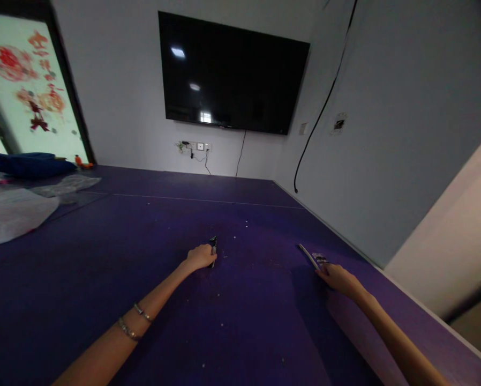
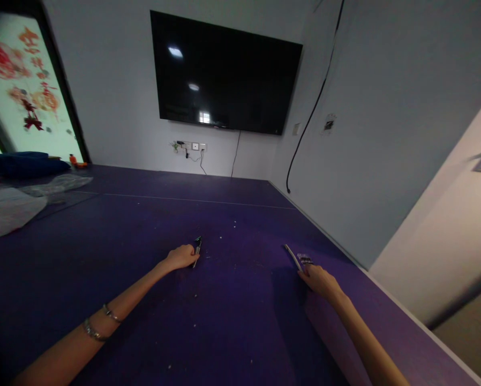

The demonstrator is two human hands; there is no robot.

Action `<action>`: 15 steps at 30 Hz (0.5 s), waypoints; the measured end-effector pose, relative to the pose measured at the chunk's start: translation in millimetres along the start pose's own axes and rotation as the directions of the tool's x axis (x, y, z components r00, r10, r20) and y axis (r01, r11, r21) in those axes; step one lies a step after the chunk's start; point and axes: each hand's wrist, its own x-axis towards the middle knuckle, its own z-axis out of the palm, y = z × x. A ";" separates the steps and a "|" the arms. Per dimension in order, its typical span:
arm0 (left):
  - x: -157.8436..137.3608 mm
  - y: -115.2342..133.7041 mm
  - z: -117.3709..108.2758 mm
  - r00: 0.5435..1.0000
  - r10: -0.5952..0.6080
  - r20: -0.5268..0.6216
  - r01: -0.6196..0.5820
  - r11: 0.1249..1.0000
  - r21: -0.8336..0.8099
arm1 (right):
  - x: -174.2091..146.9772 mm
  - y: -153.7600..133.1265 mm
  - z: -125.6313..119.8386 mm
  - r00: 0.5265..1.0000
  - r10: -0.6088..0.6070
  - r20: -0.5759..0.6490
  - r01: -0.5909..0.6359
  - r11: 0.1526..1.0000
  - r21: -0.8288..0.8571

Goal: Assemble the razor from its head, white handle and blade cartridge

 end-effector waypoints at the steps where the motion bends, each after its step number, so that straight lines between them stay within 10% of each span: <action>1: 0.1 -0.1 0.2 1.000 0.003 -0.001 -0.003 1.000 -0.001 | 1.7 0.8 0.9 1.000 -0.013 0.009 0.013 1.000 -0.008; 9: 0.3 -1.5 3.6 1.000 0.015 -0.012 -0.015 1.000 -0.015 | 4.4 -4.8 0.9 0.998 -0.066 0.008 0.066 0.998 -0.003; 15: -1.4 -0.7 3.4 1.000 0.015 -0.019 -0.016 0.999 -0.032 | -14.3 -81.1 -8.9 0.992 -0.087 -0.095 0.092 0.995 0.041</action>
